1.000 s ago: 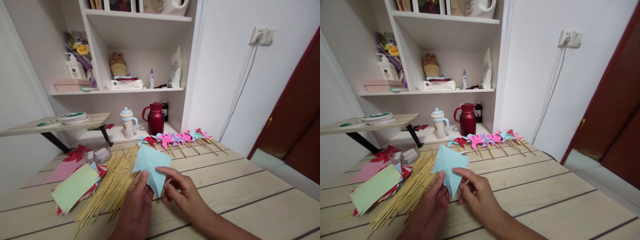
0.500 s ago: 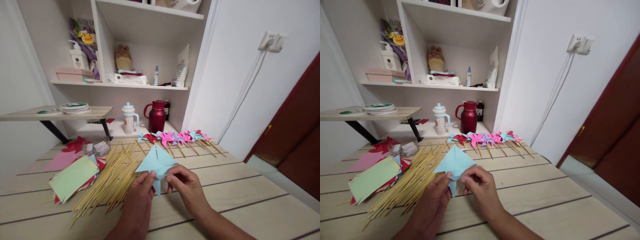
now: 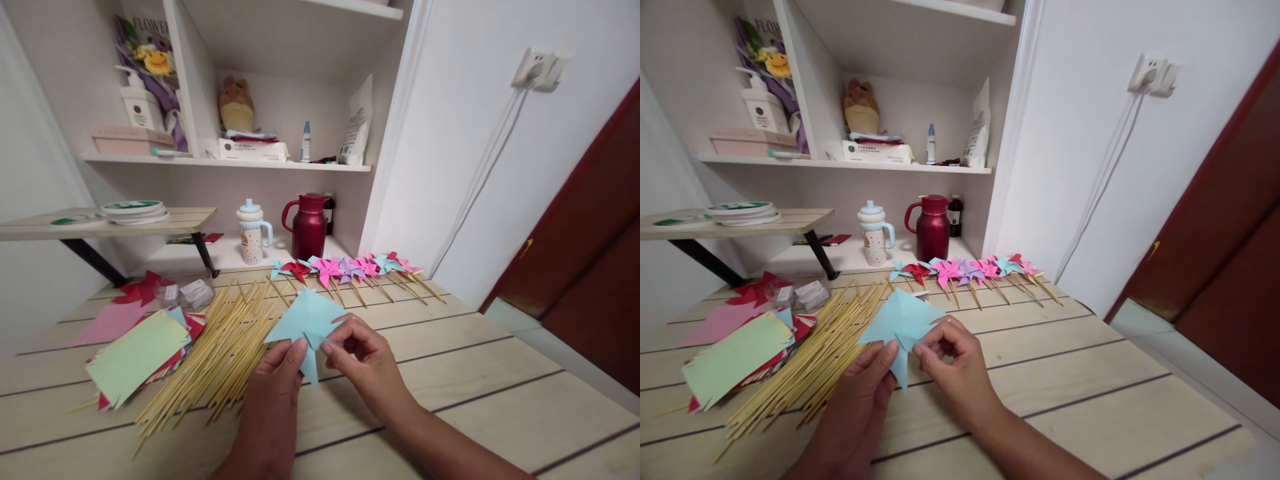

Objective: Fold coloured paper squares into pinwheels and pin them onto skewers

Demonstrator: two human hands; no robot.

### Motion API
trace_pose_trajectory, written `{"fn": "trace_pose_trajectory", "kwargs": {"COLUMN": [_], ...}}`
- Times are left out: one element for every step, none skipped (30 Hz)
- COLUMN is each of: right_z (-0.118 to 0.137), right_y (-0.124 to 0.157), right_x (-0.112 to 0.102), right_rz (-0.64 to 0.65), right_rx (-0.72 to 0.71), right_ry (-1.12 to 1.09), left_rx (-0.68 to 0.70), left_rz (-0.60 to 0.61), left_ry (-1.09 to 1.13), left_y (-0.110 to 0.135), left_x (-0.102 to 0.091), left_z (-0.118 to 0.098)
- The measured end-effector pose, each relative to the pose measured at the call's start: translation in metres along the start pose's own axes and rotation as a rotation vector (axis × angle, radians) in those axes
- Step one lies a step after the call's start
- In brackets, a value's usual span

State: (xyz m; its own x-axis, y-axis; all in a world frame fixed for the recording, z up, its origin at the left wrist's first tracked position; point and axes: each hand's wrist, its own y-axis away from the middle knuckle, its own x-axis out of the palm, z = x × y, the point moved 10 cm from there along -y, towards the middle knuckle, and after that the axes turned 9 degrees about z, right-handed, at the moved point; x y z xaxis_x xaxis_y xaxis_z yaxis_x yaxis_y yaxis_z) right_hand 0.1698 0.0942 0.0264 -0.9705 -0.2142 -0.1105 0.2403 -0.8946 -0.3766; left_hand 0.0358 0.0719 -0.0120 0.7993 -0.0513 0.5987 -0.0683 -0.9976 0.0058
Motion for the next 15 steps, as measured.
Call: {"fn": "trace_pose_trajectory", "kwargs": {"right_z": [0.0003, 0.0003, 0.0000, -0.0004, -0.0005, -0.0002, 0.0001, 0.0005, 0.0004, 0.0002, -0.0002, -0.0005, -0.0008, -0.0011, -0.0016], "right_y": [-0.0002, -0.0003, -0.0005, -0.0006, -0.0007, -0.0008, -0.0009, -0.0009, -0.0009, -0.0009, -0.0009, -0.0009, -0.0009, -0.0011, -0.0013], "right_x": [-0.0003, -0.0008, -0.0009, -0.0005, 0.0001, 0.0013, 0.0028, 0.0045, 0.0058, 0.0066, 0.0069, 0.0067, 0.0063, 0.0059, 0.0057], "right_rz": [0.001, 0.000, 0.002, 0.008, 0.016, 0.028, 0.041, 0.056, 0.065, 0.071, 0.072, 0.069, 0.064, 0.061, 0.061], "right_rx": [-0.006, -0.008, -0.007, -0.005, -0.004, -0.007, -0.009, -0.011, -0.011, -0.009, -0.007, -0.006, -0.006, -0.004, 0.002], "right_ry": [0.014, 0.021, 0.018, 0.005, -0.015, -0.038, -0.062, -0.086, -0.110, -0.132, -0.149, -0.159, -0.161, -0.154, -0.144], "left_rx": [0.003, 0.007, 0.011, 0.012, 0.013, 0.012, 0.009, 0.008, 0.009, 0.008, 0.009, 0.012, 0.020, 0.028, 0.034], "left_rz": [0.003, 0.007, 0.008, 0.006, 0.007, 0.010, 0.011, 0.012, 0.012, 0.008, -0.002, -0.014, -0.021, -0.025, -0.029], "left_ry": [-0.001, -0.003, -0.006, -0.008, -0.006, -0.003, 0.002, 0.011, 0.022, 0.032, 0.041, 0.049, 0.054, 0.057, 0.057], "left_y": [-0.0003, -0.0004, -0.0004, -0.0003, 0.0000, 0.0002, 0.0004, 0.0006, 0.0006, 0.0005, 0.0004, 0.0002, -0.0002, -0.0005, -0.0009], "left_x": [-0.0006, -0.0009, -0.0012, -0.0015, -0.0012, -0.0004, 0.0004, 0.0012, 0.0018, 0.0018, 0.0009, -0.0003, -0.0012, -0.0019, -0.0026], "left_z": [0.0004, 0.0007, 0.0009, 0.0012, 0.0014, 0.0017, 0.0020, 0.0021, 0.0019, 0.0018, 0.0016, 0.0011, 0.0002, -0.0007, -0.0014]}}
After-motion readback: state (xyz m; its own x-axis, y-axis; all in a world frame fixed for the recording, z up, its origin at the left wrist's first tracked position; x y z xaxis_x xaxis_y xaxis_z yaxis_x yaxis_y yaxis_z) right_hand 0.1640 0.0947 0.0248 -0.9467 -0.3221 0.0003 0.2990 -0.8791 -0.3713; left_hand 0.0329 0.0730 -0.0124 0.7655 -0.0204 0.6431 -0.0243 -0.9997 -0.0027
